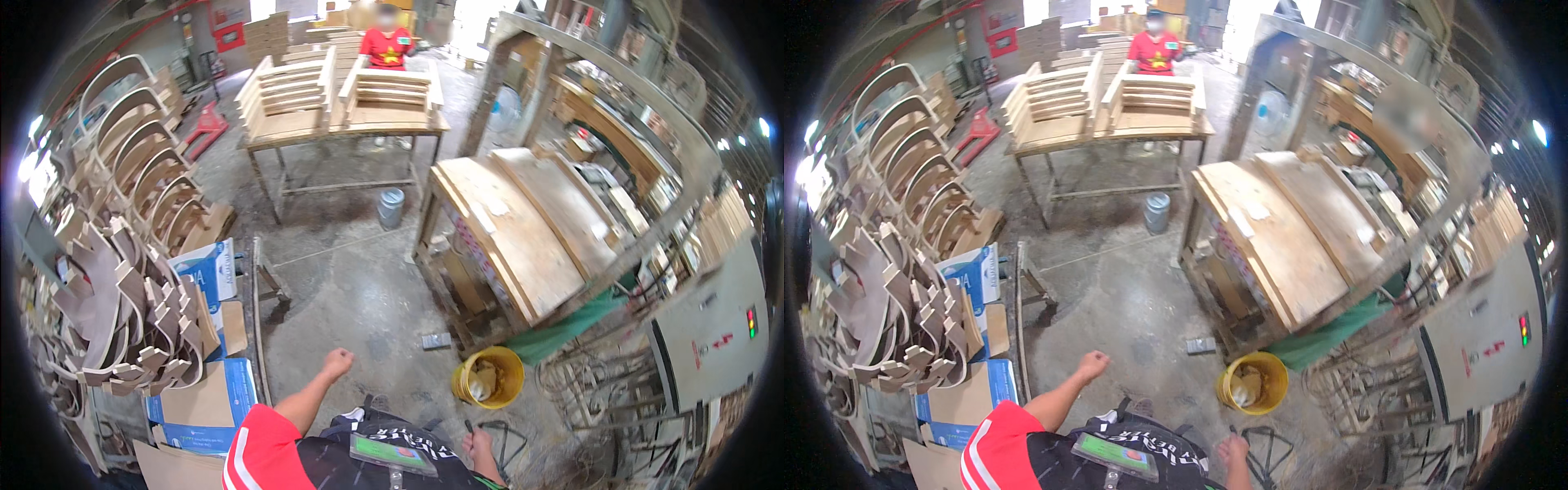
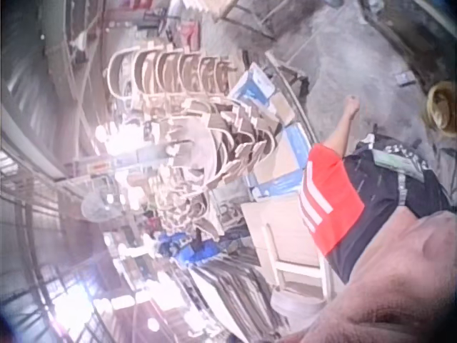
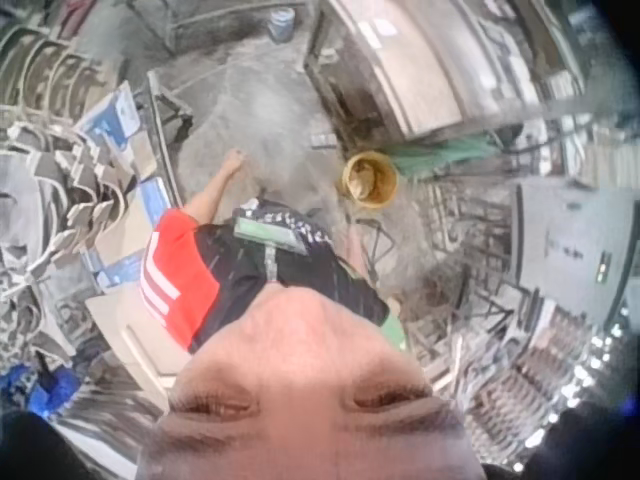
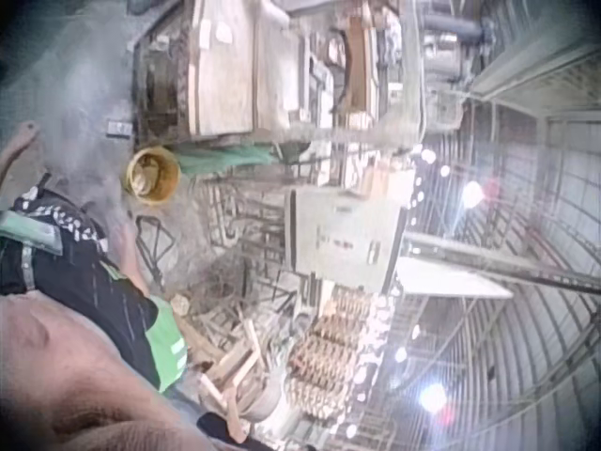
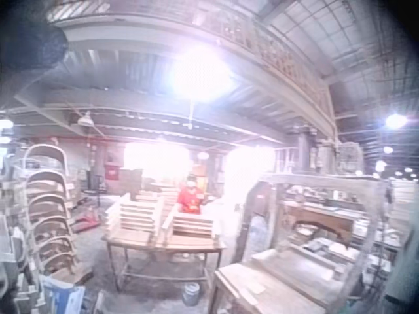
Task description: The person repeatedly picks up unfinished wooden chair frames, places them on a workbench, and sands the surfaces with a white pad. The person flips and repositions the chairs to access different sides, then returns them to a stack after sanding.
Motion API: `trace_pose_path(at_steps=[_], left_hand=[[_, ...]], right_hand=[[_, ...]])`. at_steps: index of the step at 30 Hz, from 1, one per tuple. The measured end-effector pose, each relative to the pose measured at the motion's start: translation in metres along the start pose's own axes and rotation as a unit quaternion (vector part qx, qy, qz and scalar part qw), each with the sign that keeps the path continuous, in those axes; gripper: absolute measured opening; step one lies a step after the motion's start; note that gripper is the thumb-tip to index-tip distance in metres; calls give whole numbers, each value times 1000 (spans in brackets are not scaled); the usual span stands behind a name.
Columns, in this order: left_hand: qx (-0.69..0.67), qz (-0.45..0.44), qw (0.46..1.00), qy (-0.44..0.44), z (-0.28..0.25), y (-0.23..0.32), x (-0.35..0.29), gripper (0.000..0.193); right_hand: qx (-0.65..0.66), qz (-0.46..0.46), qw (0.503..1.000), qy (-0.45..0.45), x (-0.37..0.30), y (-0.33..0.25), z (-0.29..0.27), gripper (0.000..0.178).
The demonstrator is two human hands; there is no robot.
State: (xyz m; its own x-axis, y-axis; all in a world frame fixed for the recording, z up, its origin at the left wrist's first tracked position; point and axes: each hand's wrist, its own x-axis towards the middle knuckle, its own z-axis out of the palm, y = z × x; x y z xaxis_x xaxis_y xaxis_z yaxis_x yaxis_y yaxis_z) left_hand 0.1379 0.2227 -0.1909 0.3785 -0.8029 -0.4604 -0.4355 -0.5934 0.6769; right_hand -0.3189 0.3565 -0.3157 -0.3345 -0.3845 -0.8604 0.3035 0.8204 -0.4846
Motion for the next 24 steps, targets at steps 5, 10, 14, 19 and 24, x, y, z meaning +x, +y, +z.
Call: trace_pose_path(at_steps=[5,10,14,19,24], left_hand=[[-161,-63,977,121,-75,-14,66,33],[-192,-170,966,40,-77,-37,101,24],[-57,-216,970,-94,-56,-37,150,22],[-107,-73,981,-141,-75,-19,223,34],[-151,-116,982,5,-124,85,387,31]], right_hand=[[-175,-136,962,-157,33,-117,166,22],[-280,-93,934,-203,65,-176,281,20],[-375,-92,906,-175,124,-216,333,14],[-320,-95,924,-185,131,-327,440,12],[-312,-263,882,-237,111,-482,539,21]])
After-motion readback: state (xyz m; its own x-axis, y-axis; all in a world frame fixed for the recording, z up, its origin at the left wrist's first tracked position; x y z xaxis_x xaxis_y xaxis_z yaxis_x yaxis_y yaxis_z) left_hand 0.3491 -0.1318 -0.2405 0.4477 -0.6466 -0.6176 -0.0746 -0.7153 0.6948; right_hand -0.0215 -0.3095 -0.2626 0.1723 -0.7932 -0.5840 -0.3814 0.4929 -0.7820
